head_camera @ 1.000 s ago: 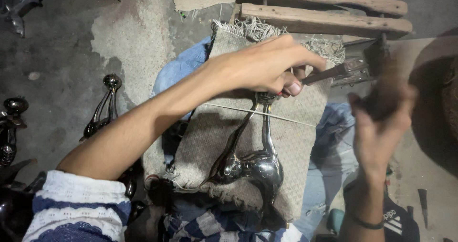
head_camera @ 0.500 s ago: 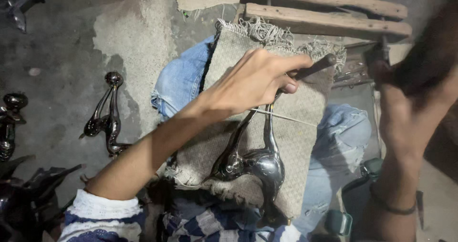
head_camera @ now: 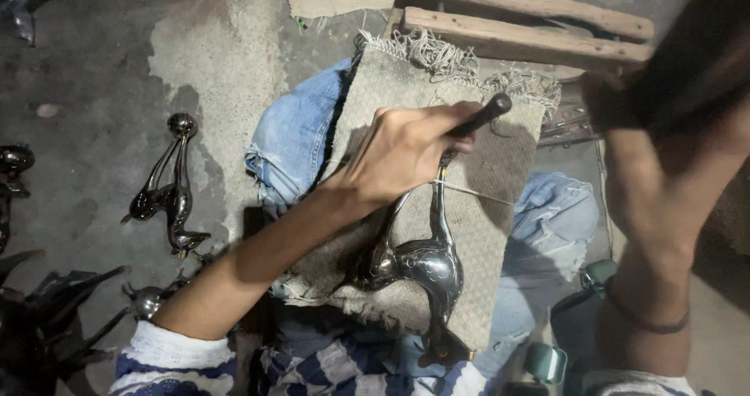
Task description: The person holds a metal bird figurine on a cloth pad and uses a chisel and wooden mallet to engrave patterns into its surface. They repeatedly strike the chisel along the figurine's neck and body, repositioning the tool as needed.
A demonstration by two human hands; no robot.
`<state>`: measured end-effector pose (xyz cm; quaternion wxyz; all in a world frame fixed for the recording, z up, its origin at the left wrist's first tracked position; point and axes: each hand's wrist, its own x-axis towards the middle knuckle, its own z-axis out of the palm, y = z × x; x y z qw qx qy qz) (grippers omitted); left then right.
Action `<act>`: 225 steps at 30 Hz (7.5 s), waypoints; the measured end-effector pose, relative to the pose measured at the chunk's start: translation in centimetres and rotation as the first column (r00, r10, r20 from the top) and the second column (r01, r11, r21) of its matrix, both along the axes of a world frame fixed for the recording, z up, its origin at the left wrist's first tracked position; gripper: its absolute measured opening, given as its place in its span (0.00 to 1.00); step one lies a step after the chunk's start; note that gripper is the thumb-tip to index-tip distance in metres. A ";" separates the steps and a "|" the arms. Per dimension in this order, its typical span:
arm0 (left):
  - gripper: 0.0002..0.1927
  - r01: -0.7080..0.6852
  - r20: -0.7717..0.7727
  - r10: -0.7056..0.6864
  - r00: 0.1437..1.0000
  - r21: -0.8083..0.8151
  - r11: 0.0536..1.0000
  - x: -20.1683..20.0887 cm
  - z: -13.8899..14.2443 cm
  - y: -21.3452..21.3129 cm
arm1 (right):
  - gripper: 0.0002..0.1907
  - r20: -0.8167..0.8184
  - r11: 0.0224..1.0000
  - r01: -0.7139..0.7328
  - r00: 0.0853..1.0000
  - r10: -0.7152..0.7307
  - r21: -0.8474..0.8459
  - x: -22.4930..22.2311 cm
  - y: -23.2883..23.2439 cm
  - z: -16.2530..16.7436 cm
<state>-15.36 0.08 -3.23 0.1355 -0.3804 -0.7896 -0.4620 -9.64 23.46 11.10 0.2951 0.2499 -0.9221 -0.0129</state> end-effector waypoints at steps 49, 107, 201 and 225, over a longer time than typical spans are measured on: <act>0.29 0.421 0.251 -0.339 0.907 -0.486 0.766 -4.8 6.9 5.7 | 0.27 0.296 0.040 0.294 0.954 0.043 -0.955 7.6 3.6 -19.1; 0.30 0.223 0.200 -0.201 0.959 -0.096 0.970 -3.9 2.8 -1.5 | 0.06 0.154 0.335 0.088 0.972 0.177 -0.938 2.0 3.4 -12.7; 0.25 0.465 0.361 -0.377 0.853 -0.199 0.862 -6.8 5.7 -0.6 | 0.32 0.123 0.230 0.072 0.969 0.215 -0.971 -0.4 3.2 -13.7; 0.24 0.464 0.349 -0.377 0.858 -0.211 0.860 -6.9 5.0 -1.1 | 0.26 0.121 0.482 0.006 0.971 0.208 -0.876 -2.4 1.4 -10.4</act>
